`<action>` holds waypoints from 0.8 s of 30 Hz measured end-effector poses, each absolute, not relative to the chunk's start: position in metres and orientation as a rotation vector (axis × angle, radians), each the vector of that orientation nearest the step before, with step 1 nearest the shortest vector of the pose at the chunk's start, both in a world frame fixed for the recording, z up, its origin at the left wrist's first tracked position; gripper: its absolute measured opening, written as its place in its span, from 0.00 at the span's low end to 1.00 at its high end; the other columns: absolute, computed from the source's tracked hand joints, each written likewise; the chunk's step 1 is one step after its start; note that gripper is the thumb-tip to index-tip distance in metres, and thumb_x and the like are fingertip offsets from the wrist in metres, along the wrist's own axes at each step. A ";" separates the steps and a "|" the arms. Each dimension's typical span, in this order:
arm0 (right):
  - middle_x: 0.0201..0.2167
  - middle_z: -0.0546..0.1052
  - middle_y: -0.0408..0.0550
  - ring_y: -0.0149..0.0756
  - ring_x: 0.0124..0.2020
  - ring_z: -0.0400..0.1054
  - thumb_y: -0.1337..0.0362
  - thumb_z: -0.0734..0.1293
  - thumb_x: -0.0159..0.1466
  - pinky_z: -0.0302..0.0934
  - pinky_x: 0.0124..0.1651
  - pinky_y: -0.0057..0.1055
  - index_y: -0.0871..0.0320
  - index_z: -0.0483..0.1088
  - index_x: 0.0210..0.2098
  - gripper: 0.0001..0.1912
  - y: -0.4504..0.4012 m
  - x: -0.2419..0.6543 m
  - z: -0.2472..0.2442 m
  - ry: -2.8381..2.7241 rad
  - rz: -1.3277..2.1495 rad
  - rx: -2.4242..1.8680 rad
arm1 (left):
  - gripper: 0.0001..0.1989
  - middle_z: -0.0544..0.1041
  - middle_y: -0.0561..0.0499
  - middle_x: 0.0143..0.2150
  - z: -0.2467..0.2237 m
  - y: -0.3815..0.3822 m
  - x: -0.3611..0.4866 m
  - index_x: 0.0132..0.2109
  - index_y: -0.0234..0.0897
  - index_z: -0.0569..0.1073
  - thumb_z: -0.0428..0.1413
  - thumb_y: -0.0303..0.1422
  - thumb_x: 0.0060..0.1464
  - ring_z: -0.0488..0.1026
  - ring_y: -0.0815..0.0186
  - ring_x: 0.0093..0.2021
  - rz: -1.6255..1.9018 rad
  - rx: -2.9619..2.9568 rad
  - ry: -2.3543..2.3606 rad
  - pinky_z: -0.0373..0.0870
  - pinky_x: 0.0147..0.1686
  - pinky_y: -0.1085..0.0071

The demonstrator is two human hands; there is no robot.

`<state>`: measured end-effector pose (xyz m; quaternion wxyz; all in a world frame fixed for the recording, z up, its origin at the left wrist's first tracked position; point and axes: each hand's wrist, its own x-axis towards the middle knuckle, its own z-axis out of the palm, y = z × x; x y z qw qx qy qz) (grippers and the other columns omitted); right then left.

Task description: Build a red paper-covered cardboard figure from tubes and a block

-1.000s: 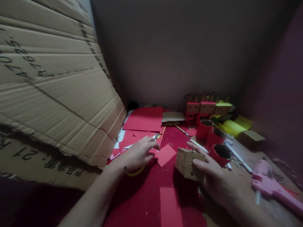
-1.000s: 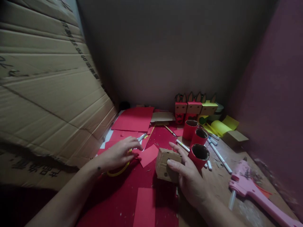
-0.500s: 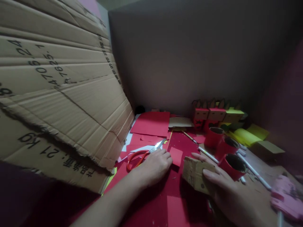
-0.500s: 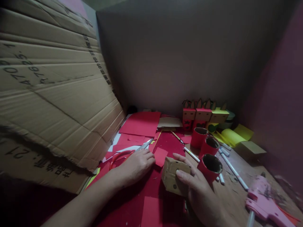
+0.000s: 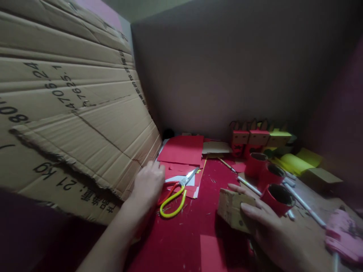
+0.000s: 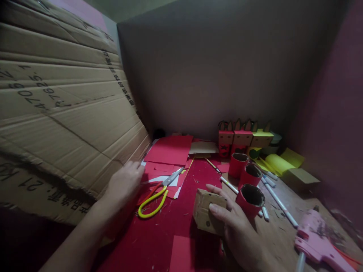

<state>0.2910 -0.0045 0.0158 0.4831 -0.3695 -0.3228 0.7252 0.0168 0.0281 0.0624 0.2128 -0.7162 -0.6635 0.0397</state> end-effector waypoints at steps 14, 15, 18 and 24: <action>0.45 0.76 0.48 0.43 0.41 0.71 0.61 0.72 0.49 0.64 0.41 0.34 0.53 0.66 0.51 0.29 -0.004 0.293 0.007 -0.727 1.783 -0.876 | 0.13 0.72 0.44 0.48 0.044 0.105 0.052 0.48 0.31 0.70 0.54 0.35 0.59 0.71 0.60 0.46 0.331 -2.139 -1.782 0.70 0.45 0.58; 0.44 0.76 0.48 0.43 0.41 0.71 0.60 0.73 0.49 0.64 0.40 0.34 0.53 0.66 0.51 0.30 -0.004 0.294 0.008 -0.732 1.779 -0.884 | 0.15 0.71 0.43 0.49 0.039 0.114 0.052 0.50 0.31 0.69 0.54 0.35 0.59 0.71 0.60 0.46 0.337 -2.117 -1.808 0.70 0.44 0.58; 0.41 0.77 0.48 0.42 0.38 0.71 0.60 0.72 0.50 0.64 0.38 0.34 0.54 0.65 0.51 0.29 -0.003 0.295 0.007 -0.786 1.781 -0.871 | 0.16 0.71 0.44 0.50 0.028 0.134 0.044 0.51 0.32 0.68 0.54 0.36 0.59 0.72 0.60 0.45 0.348 -2.114 -1.853 0.72 0.43 0.59; 0.38 0.76 0.49 0.41 0.37 0.71 0.62 0.70 0.53 0.63 0.38 0.34 0.56 0.61 0.54 0.29 -0.001 0.296 0.006 -0.798 1.837 -0.797 | 0.16 0.71 0.44 0.51 0.039 0.148 0.025 0.52 0.33 0.68 0.54 0.36 0.59 0.72 0.60 0.46 0.300 -2.136 -1.853 0.71 0.44 0.58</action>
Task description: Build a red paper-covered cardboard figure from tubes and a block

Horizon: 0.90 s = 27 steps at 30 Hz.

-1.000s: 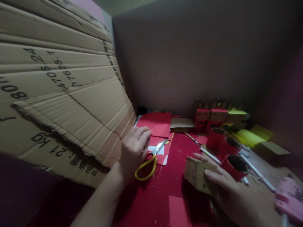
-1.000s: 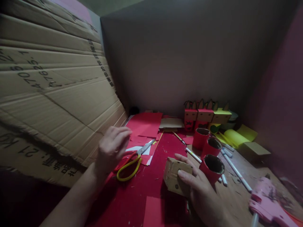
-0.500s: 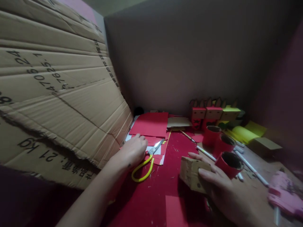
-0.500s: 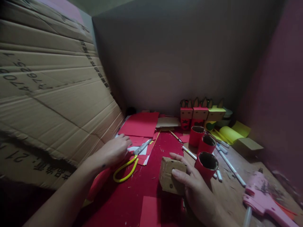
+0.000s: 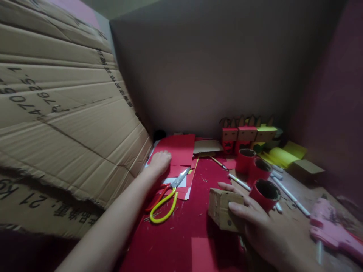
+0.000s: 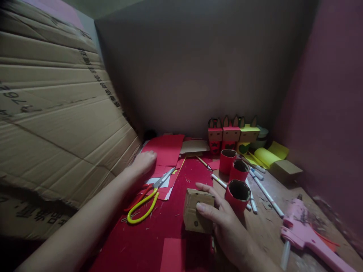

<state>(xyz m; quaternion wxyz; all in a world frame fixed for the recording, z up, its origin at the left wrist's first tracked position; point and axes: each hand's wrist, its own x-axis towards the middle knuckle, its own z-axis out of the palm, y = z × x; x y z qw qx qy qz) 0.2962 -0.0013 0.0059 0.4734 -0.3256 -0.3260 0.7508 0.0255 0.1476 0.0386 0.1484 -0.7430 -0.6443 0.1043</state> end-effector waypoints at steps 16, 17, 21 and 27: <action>0.41 0.75 0.49 0.43 0.40 0.71 0.64 0.70 0.55 0.63 0.39 0.35 0.54 0.62 0.53 0.27 -0.001 0.296 0.002 -0.761 1.861 -0.753 | 0.12 0.72 0.46 0.48 0.071 0.166 0.038 0.48 0.34 0.70 0.52 0.36 0.60 0.71 0.60 0.46 -0.163 -1.975 -1.846 0.70 0.44 0.58; 0.41 0.75 0.50 0.44 0.39 0.71 0.63 0.70 0.54 0.63 0.39 0.36 0.54 0.62 0.54 0.28 -0.001 0.296 0.001 -0.757 1.866 -0.757 | 0.11 0.73 0.45 0.47 0.080 0.167 0.035 0.47 0.34 0.71 0.49 0.34 0.62 0.70 0.59 0.48 -0.212 -1.927 -1.855 0.70 0.44 0.59; 0.40 0.75 0.50 0.44 0.39 0.71 0.63 0.71 0.52 0.62 0.39 0.36 0.54 0.63 0.53 0.29 -0.003 0.296 0.000 -0.760 1.875 -0.762 | 0.16 0.76 0.41 0.45 0.106 0.167 0.027 0.47 0.35 0.73 0.42 0.28 0.60 0.71 0.54 0.47 -0.362 -1.752 -1.912 0.69 0.41 0.62; 0.36 0.76 0.47 0.45 0.37 0.70 0.62 0.74 0.44 0.62 0.37 0.35 0.53 0.69 0.44 0.27 -0.006 0.291 0.015 -0.780 1.861 -0.829 | 0.16 0.78 0.42 0.42 0.129 0.166 0.018 0.45 0.35 0.74 0.43 0.29 0.58 0.75 0.55 0.41 -0.468 -1.616 -1.952 0.68 0.36 0.65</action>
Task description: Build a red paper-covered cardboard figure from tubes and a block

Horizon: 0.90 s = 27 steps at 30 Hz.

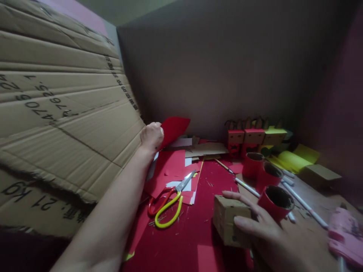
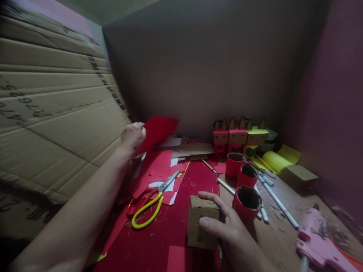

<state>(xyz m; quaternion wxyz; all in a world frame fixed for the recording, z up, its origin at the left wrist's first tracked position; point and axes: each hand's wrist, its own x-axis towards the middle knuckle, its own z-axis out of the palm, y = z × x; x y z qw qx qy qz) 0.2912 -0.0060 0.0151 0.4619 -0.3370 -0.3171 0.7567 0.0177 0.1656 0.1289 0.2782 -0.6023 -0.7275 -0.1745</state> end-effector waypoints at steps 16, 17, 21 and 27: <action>0.48 0.73 0.45 0.48 0.50 0.66 0.68 0.74 0.42 0.61 0.47 0.34 0.50 0.63 0.54 0.40 0.000 0.296 -0.004 -1.085 1.530 -1.018 | 0.16 0.74 0.35 0.45 0.143 0.156 0.019 0.48 0.29 0.69 0.40 0.27 0.60 0.73 0.51 0.44 -0.615 -1.598 -1.862 0.68 0.40 0.60; 0.47 0.74 0.45 0.48 0.50 0.66 0.68 0.74 0.42 0.61 0.48 0.34 0.50 0.63 0.54 0.39 0.000 0.296 -0.003 -1.104 1.525 -1.026 | 0.17 0.73 0.35 0.47 0.140 0.155 0.025 0.51 0.28 0.68 0.39 0.27 0.61 0.72 0.52 0.46 -0.605 -1.649 -1.830 0.67 0.41 0.60; 0.47 0.75 0.46 0.48 0.50 0.67 0.69 0.73 0.42 0.62 0.48 0.34 0.50 0.66 0.51 0.36 -0.001 0.296 0.004 -1.149 1.494 -1.073 | 0.15 0.72 0.40 0.47 0.107 0.152 0.062 0.50 0.31 0.69 0.41 0.26 0.63 0.73 0.59 0.44 -0.407 -2.041 -1.684 0.69 0.41 0.64; 0.41 0.77 0.45 0.49 0.46 0.70 0.72 0.74 0.42 0.63 0.47 0.36 0.49 0.69 0.47 0.33 -0.001 0.293 0.013 -1.115 1.556 -0.987 | 0.15 0.71 0.45 0.50 0.070 0.159 0.063 0.51 0.35 0.68 0.53 0.36 0.60 0.72 0.61 0.45 -0.098 -2.350 -1.766 0.72 0.43 0.59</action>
